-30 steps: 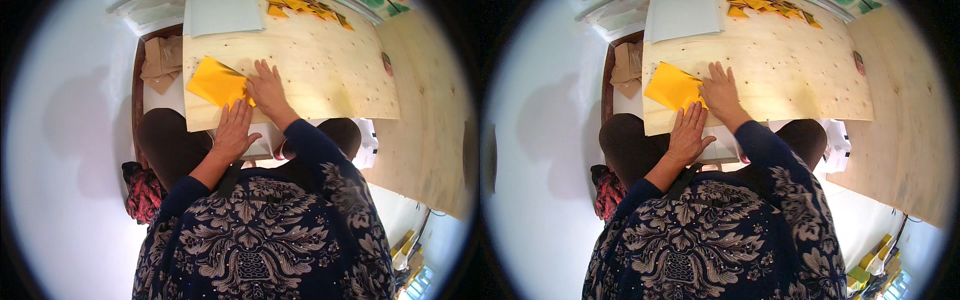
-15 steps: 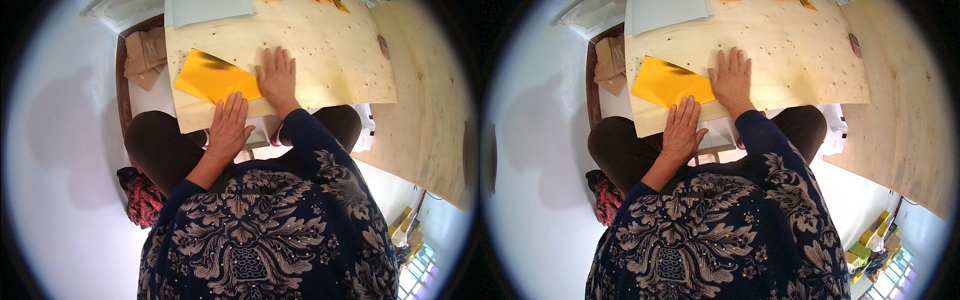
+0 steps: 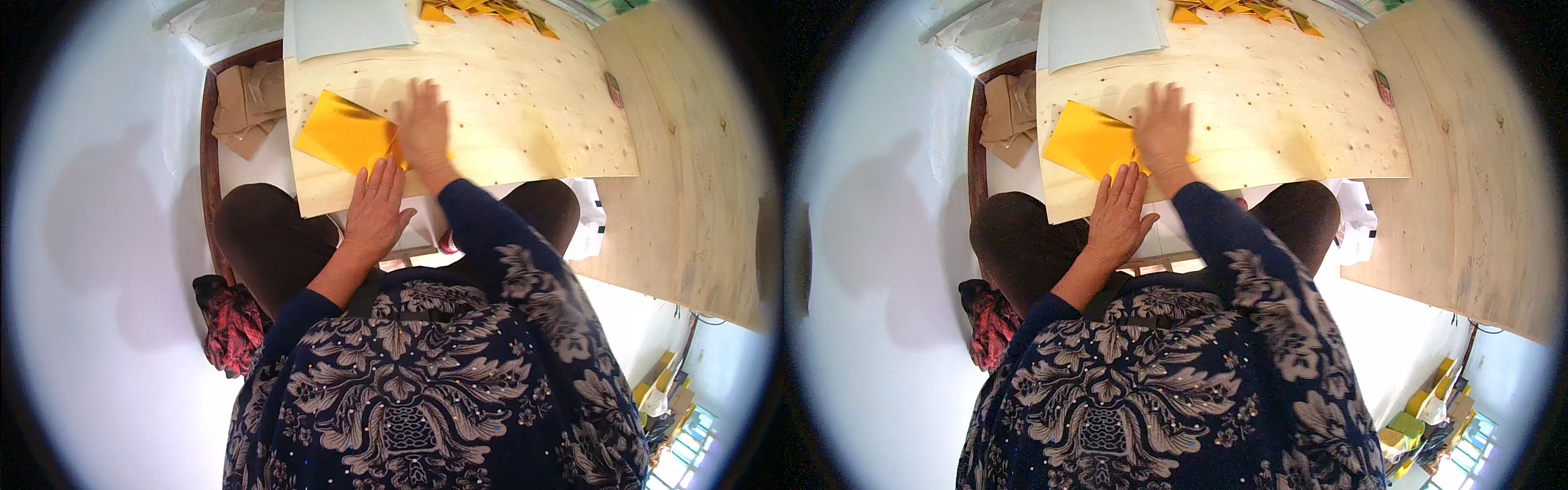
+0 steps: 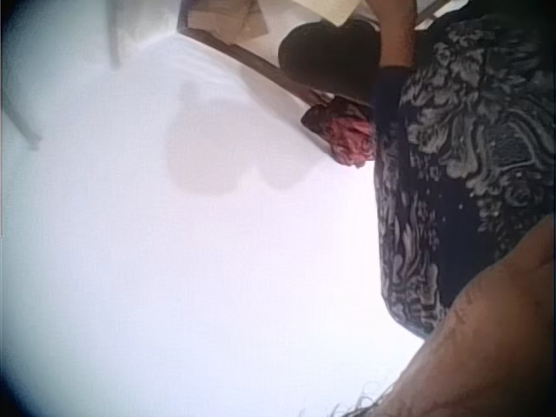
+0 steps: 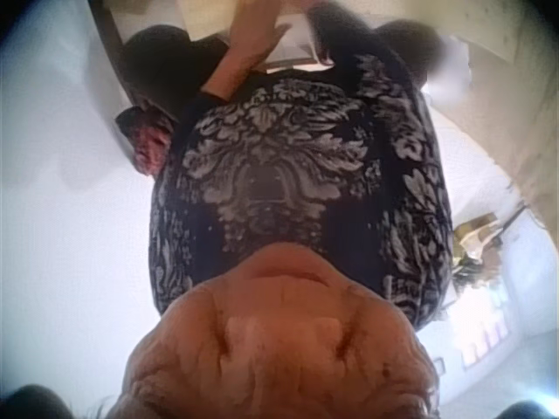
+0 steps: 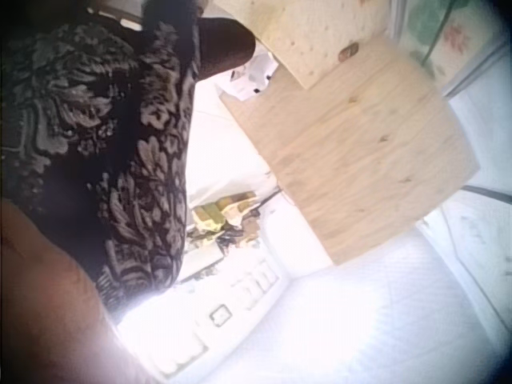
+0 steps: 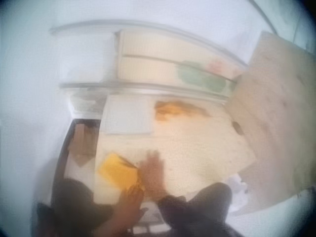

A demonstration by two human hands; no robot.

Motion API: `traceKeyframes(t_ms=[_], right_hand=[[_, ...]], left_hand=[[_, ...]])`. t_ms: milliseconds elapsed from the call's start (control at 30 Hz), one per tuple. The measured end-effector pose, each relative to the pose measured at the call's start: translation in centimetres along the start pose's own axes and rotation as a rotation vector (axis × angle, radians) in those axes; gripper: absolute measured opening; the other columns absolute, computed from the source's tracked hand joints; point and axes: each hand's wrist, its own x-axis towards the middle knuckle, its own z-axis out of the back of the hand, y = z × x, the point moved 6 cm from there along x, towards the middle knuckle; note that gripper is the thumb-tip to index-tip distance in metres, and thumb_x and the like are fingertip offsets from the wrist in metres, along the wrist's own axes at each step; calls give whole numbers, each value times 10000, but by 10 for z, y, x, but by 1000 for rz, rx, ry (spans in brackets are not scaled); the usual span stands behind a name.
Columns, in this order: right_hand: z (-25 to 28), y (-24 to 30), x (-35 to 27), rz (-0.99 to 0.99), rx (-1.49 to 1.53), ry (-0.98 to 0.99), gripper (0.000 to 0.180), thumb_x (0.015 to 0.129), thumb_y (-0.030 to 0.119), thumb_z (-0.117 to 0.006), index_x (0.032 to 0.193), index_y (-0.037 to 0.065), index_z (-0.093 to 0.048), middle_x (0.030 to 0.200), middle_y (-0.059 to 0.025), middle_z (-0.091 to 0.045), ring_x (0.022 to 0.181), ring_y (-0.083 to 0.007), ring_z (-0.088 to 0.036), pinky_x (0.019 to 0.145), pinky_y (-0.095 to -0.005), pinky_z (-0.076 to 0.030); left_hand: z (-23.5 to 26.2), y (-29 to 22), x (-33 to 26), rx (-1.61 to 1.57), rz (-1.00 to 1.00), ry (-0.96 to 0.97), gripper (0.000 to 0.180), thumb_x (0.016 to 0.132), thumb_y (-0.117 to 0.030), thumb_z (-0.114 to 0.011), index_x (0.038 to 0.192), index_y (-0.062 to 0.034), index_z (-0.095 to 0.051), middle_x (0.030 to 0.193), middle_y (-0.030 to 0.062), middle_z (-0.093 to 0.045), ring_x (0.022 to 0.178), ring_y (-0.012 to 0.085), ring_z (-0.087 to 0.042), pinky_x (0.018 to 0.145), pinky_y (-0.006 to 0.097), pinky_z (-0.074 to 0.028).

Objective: The person folds a single sheet of yellow paper on a wooden table. They repeatedly fold the paper in half, smooth the creases, and then fold it again into smaller sections, pressing each fold flat.

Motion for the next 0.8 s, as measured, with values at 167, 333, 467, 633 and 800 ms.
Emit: traceKeyframes(t_ms=[167, 333, 467, 633, 800], right_hand=[[-17, 33, -17, 30, 121, -118, 529, 954, 352, -517, 1371, 28, -473, 1419, -250, -426, 1369, -396, -343, 1141, -516, -205], [-9, 20, -8, 50, 90, 14, 550, 945, 374, -518, 1384, 44, -470, 1451, -251, -394, 1391, -396, -309, 1150, -522, -180], [-6, -17, -13, 65, -90, 17, 586, 933, 403, -526, 1399, 53, -461, 1459, -251, -388, 1381, -407, -325, 1131, -551, -213], [18, -96, -23, 63, -303, 34, 606, 949, 466, -473, 1398, 59, -469, 1490, -253, -345, 1413, -397, -281, 1141, -562, -184], [67, -78, -44, 197, -61, -40, 582, 926, 328, -557, 1399, 12, -435, 1495, -201, -366, 1418, -329, -298, 1152, -520, -191]], left_hand=[[-7, 3, 1, 33, 36, 115, 686, 882, -298, -623, 1438, 3, -357, 1515, 187, -326, 1442, 319, -245, 1181, 491, -133], [-8, 4, 0, 27, 2, 72, 712, 854, -272, -645, 1445, -2, -351, 1527, 166, -316, 1440, 307, -253, 1184, 478, -131], [-4, 4, -1, 14, -19, 27, 703, 832, -266, -659, 1417, 10, -384, 1508, 170, -338, 1434, 297, -262, 1179, 473, -149], [1, 2, -1, 1, -30, -23, 710, 821, -271, -669, 1409, 13, -389, 1503, 177, -340, 1432, 301, -261, 1176, 472, -158], [-3, 1, -2, 48, -26, -2, 723, 840, -291, -655, 1433, -1, -361, 1529, 176, -299, 1441, 311, -238, 1182, 471, -143]])
